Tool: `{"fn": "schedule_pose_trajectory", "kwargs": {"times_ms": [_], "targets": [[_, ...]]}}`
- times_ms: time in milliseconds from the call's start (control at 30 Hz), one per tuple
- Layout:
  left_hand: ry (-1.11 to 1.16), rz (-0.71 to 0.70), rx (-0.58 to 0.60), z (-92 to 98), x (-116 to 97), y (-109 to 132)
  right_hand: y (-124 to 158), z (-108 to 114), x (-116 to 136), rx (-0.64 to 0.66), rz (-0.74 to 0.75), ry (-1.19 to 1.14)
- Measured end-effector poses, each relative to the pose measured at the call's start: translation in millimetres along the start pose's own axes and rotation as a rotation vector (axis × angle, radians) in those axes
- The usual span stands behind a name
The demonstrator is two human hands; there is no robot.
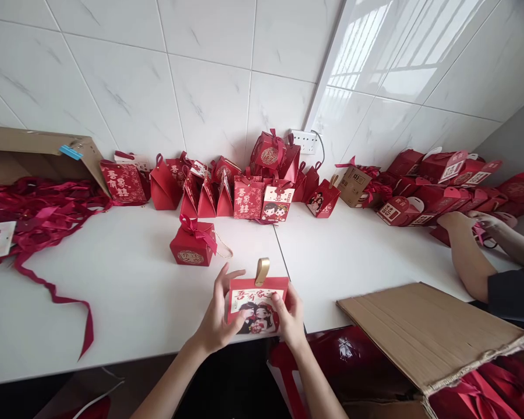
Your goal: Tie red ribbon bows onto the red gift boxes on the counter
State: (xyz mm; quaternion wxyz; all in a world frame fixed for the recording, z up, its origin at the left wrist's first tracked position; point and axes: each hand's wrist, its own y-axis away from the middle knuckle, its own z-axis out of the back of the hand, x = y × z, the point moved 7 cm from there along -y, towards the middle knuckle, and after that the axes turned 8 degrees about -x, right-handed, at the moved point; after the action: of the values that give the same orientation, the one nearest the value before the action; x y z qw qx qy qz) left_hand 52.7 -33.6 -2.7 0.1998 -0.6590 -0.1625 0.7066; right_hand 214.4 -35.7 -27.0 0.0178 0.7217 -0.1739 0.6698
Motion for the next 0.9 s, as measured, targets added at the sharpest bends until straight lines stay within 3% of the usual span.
{"fn": "schedule_pose_trajectory", "kwargs": {"times_ms": [100,200,333,433,700,900], "targets": [[0.129,0.409,0.115,-5.5,13,15,1,8,10,-0.038,-0.170,-0.053],[0.215,0.559,0.160,-10.4,-6,18,3,7,40,0.014,-0.264,-0.105],[0.265,0.546,0.049,-8.4,-40,9,7,5,79,0.023,-0.237,-0.117],[0.272,0.546,-0.040,-5.7,-52,8,11,5,92,0.020,-0.176,-0.078],[0.280,0.547,-0.073,-3.6,-66,10,20,3,104,0.066,-0.139,-0.133],[0.292,0.549,-0.058,-4.7,-70,11,25,6,103,0.025,-0.153,-0.135]]}}
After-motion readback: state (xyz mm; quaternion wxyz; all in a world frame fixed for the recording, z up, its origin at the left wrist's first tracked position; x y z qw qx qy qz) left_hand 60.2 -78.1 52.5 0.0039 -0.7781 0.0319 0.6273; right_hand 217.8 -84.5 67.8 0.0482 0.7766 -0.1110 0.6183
